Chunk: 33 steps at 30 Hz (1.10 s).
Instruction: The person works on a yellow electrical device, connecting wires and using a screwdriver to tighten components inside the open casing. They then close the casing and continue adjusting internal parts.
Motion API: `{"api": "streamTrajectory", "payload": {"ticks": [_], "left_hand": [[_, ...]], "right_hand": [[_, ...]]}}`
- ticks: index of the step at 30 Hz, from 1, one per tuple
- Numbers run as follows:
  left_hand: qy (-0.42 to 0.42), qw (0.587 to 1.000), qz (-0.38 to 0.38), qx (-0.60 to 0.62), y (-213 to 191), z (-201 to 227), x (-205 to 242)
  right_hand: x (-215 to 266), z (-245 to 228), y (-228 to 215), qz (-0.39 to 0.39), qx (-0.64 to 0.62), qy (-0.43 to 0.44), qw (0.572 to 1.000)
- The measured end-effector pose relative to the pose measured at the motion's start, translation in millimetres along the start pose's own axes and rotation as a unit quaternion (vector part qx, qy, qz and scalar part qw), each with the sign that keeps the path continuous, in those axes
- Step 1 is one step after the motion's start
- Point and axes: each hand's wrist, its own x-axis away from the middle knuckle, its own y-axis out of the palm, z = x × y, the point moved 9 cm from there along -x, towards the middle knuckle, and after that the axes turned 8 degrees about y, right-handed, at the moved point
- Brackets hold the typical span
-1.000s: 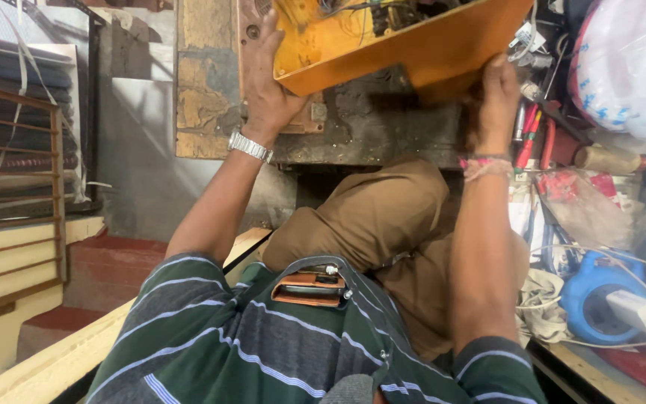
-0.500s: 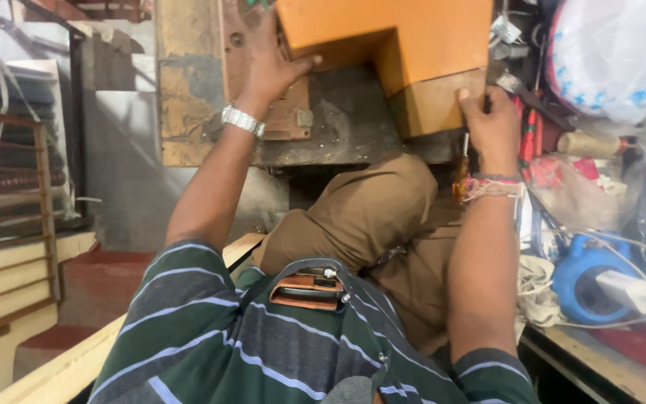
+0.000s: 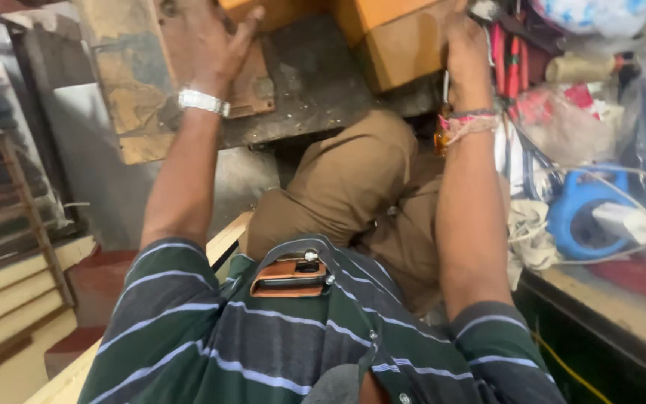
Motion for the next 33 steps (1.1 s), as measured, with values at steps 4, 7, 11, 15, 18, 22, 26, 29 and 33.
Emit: {"api": "streamTrajectory", "payload": {"ticks": [4,7,11,15,18,22,26,29,33], "left_hand": [[0.158,0.983,0.096,-0.001,-34,44,-4],[0.049,0.994,0.05,0.089,-44,41,-2],[0.174,0.971,0.151,-0.068,-82,75,3],[0.165,0.978,0.124,-0.03,-91,69,-8],[-0.108,0.994,-0.021,0.01,-66,16,-16],[-0.035,0.998,0.03,0.044,-65,21,-23],[-0.027,0.993,0.038,-0.113,-63,15,-19],[0.114,0.96,0.102,-0.236,-63,48,-13],[0.053,0.975,0.081,-0.199,-58,60,-27]], "right_hand": [[-3,-7,-14,0.075,0.048,0.05,0.995],[18,-68,2,0.001,-0.001,-0.115,0.993],[68,-119,7,-0.043,-0.033,-0.175,0.983],[83,-146,22,-0.061,-0.065,-0.201,0.975],[74,-141,22,0.008,0.049,-0.206,0.977],[70,-138,21,-0.055,0.02,-0.271,0.961],[58,-127,-34,0.099,0.097,-0.217,0.966],[44,-101,-66,0.16,0.278,-0.128,0.939],[18,-31,-37,0.012,0.62,-0.047,0.783]]}}
